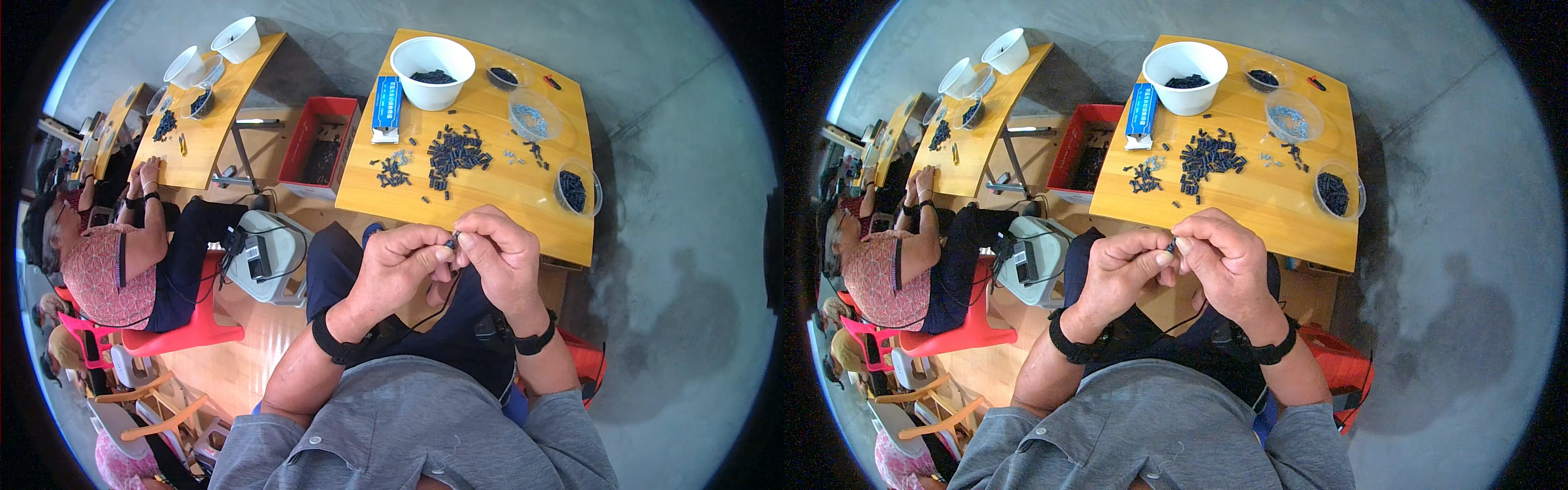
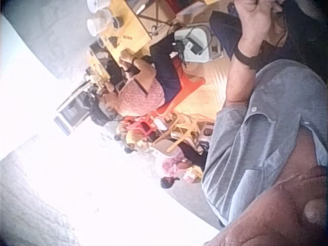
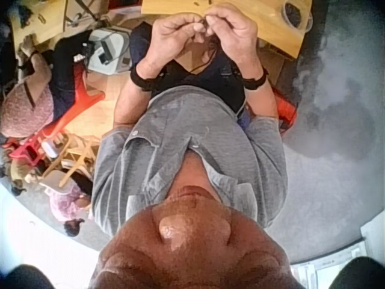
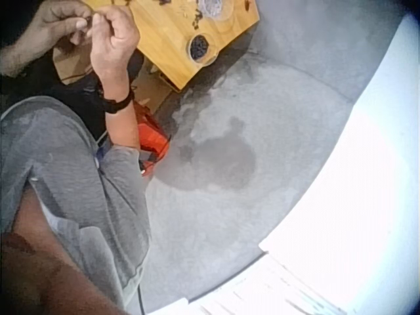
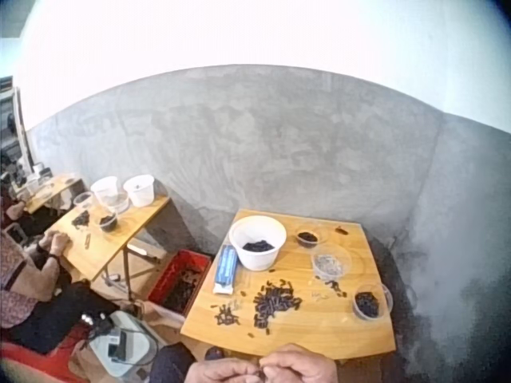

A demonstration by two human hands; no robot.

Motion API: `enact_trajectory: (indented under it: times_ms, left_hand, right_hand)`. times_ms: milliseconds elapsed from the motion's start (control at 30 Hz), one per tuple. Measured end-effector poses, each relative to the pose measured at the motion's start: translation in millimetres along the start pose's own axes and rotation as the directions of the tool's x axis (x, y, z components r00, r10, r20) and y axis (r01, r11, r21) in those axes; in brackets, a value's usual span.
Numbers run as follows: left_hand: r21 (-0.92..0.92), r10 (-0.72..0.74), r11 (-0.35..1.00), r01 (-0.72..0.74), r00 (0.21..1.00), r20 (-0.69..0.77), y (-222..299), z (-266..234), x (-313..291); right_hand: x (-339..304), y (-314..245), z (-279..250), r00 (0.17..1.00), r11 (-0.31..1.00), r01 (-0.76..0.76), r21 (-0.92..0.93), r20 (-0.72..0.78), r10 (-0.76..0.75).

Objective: The person picks up a blue plastic piece and a metal pin from the table, inserts the pin into the plastic piece, and places the assembled component back down.

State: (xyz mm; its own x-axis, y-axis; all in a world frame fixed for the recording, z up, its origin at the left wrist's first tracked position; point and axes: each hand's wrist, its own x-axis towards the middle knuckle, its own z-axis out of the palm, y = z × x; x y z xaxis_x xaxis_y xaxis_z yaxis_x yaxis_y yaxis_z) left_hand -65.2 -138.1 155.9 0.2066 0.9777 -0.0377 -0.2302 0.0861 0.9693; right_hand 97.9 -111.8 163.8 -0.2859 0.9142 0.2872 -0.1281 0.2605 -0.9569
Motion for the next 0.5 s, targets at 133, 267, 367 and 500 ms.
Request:
enact_trajectory:
  times_ms: [133, 267, 367, 500]
  left_hand:
    - [0.017, 0.007, 1.000, -0.007, 1.000, -0.003, -0.1, 0.5, 1.6]
    - [0.017, 0.030, 0.999, -0.030, 1.000, -0.004, -1.8, 0.8, 3.6]
    - [0.030, 0.011, 0.999, -0.011, 1.000, -0.001, -2.3, 0.0, 4.6]
    - [-0.009, -0.036, 0.999, 0.036, 0.999, 0.013, -2.2, -0.8, 5.0]
  right_hand:
    - [1.1, 0.0, -1.4, 0.999, 0.999, 0.032, -0.041, 0.010, -0.032]
    - [2.2, 1.0, -3.0, 0.998, 0.994, 0.057, -0.095, 0.016, -0.056]
    - [3.0, 1.4, -4.7, 0.997, 0.987, 0.069, -0.145, 0.037, -0.064]
    - [4.4, 1.5, -6.7, 0.995, 0.974, 0.099, -0.206, 0.053, -0.090]
